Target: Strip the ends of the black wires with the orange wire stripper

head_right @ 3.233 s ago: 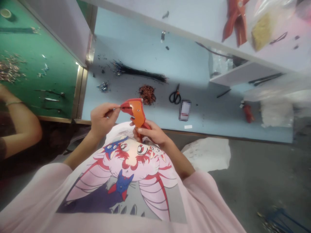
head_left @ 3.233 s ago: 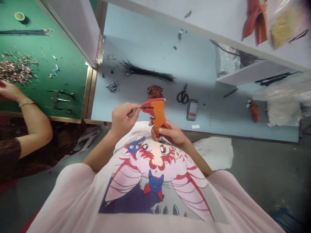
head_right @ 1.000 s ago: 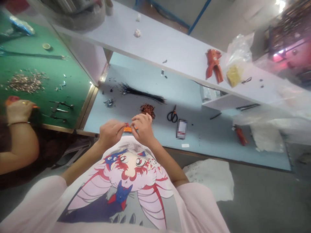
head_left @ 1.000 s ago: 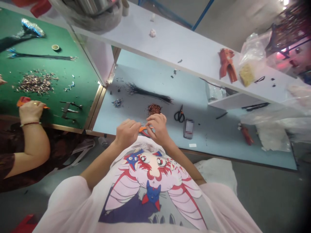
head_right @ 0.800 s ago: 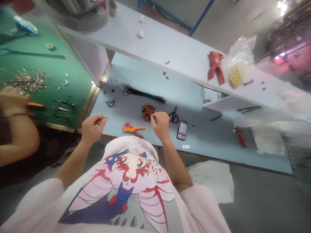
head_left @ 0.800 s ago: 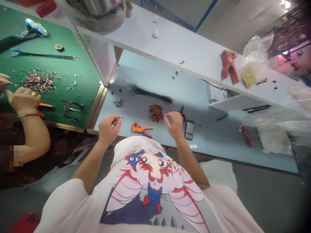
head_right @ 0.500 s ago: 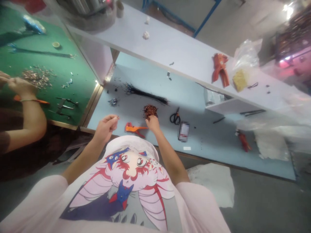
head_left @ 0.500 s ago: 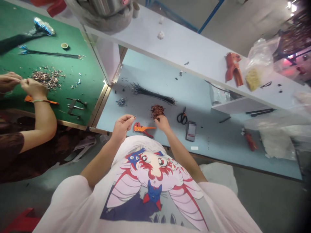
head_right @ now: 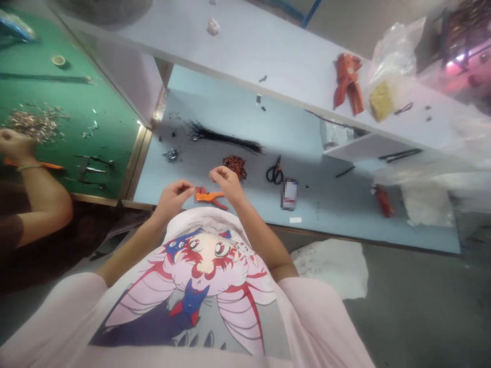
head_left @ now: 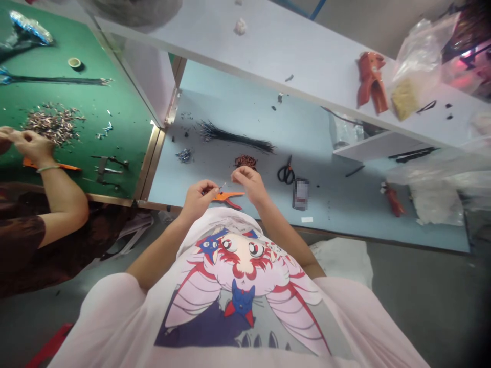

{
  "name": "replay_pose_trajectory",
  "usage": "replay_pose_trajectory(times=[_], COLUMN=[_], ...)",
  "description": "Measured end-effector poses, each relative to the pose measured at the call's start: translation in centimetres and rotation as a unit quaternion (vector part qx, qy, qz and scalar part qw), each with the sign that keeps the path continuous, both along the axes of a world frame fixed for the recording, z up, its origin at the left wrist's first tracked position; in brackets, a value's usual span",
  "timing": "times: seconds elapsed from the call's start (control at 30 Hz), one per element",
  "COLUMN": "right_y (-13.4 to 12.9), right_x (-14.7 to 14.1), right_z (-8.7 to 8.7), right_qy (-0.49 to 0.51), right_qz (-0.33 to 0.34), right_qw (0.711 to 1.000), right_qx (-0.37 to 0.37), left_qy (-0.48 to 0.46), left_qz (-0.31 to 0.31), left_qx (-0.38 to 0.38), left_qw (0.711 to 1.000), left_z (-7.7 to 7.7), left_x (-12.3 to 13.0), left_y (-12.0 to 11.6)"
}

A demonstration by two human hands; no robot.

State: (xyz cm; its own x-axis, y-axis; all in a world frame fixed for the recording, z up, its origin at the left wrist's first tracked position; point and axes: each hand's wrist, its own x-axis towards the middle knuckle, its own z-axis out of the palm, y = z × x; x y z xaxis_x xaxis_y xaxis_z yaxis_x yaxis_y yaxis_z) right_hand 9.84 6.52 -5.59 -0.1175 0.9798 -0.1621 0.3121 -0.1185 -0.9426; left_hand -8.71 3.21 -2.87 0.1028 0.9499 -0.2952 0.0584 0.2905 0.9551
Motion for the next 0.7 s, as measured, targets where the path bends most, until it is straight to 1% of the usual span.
replay_pose_trajectory(times=[0.03, 0.07, 0.1, 0.17, 0.23, 0.33, 0.43, 0.57, 0.63, 0.7], right_y=[0.3, 0.4, 0.5, 0.2, -0.2, -0.4, 0.5, 1.4, 0.9, -0.6], right_x=[0.5, 0.9, 1.3, 1.7, 1.5, 0.8, 1.0, 3.0, 3.9, 4.0], right_z=[-1.4, -2.9, -4.4, -7.1, -9.3, -11.5, -12.3, -11.9, -11.5, -11.2], right_qy=[-0.070, -0.157, -0.200, -0.247, -0.269, -0.305, -0.348, -0.394, -0.402, -0.405], right_qz=[0.002, 0.023, 0.037, 0.075, 0.112, 0.148, 0.137, 0.114, 0.128, 0.151], right_qw=[0.997, 0.987, 0.979, 0.965, 0.954, 0.937, 0.924, 0.910, 0.905, 0.900], right_qx=[-0.007, -0.018, -0.029, -0.048, -0.063, -0.079, -0.077, -0.062, -0.060, -0.057], left_qy=[-0.006, -0.014, -0.019, -0.021, -0.019, -0.018, -0.016, -0.013, -0.014, -0.014], left_qz=[0.009, 0.024, 0.039, 0.061, 0.071, 0.075, 0.077, 0.079, 0.082, 0.079], left_qx=[-0.008, -0.016, -0.022, -0.029, -0.032, -0.042, -0.046, -0.043, -0.048, -0.053], left_qw=[1.000, 0.999, 0.999, 0.997, 0.997, 0.996, 0.996, 0.996, 0.995, 0.995], left_z=[-0.4, -0.7, -0.9, -1.2, -1.3, -1.1, -1.1, -1.5, -1.7, -1.8], left_x=[-0.4, -0.8, -1.3, -2.1, -2.7, -2.9, -2.8, -2.7, -2.6, -2.4], left_y=[0.0, -0.1, -0.1, -0.2, -0.3, -0.4, -0.6, -0.7, -0.7, -0.6])
